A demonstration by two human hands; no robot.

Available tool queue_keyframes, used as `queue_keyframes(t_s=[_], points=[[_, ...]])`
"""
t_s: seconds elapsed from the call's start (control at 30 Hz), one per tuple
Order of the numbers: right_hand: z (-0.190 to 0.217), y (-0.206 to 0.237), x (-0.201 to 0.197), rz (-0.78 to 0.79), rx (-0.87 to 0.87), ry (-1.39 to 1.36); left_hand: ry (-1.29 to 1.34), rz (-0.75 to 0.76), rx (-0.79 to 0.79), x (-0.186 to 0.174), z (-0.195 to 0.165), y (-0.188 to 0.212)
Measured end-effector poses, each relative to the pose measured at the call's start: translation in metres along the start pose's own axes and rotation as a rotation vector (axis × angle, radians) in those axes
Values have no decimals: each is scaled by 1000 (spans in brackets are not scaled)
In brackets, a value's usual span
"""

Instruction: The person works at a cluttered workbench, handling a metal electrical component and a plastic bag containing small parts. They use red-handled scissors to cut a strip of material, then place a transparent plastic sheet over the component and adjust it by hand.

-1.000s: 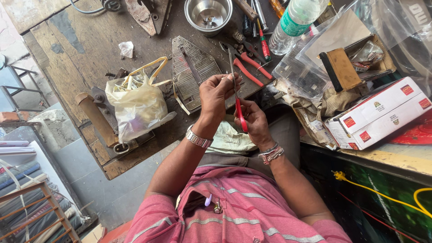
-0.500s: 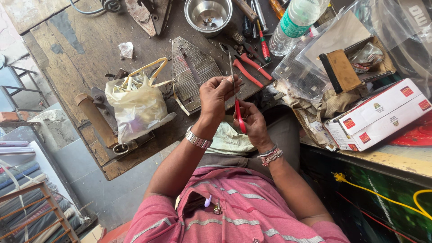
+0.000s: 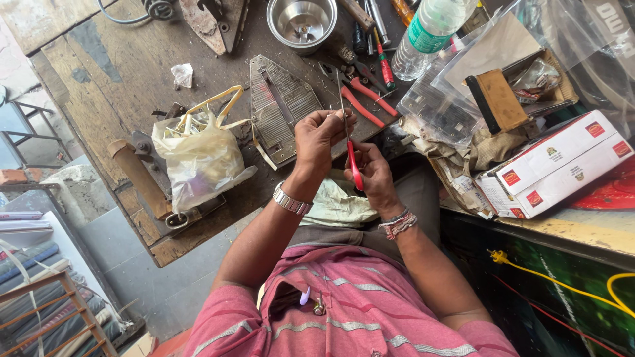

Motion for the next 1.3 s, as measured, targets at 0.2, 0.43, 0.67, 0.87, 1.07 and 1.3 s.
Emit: queue_keyframes(t_s=[0.2,0.43,0.67,0.87,1.07,1.3], points=[[0,-4,5,-40,35,-31,69,35,-24,-4,2,-8],[20,-15,-6,46,84,25,69,15,-137,-15,-7,-8],[16,-10,-5,57,138,56,105,28,-118,-14,-16,-5],[15,-10,-8,28,96,44,64,32,-85,-9,-14,-6],[19,-11,1,-14,-14,31,43,44,-94,-6,-13,-10],[50,-58,-28,-182,66,1100,-716,-168,79,-60,-34,-1]])
Point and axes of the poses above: each hand's wrist, its own y-axis away from the middle knuckle, its own x-axis out of the palm, z = x × y, the point moved 1 cm from there along -y, towards the middle knuckle, and after that the axes turned 10 degrees about -y, right-handed, at the moved point
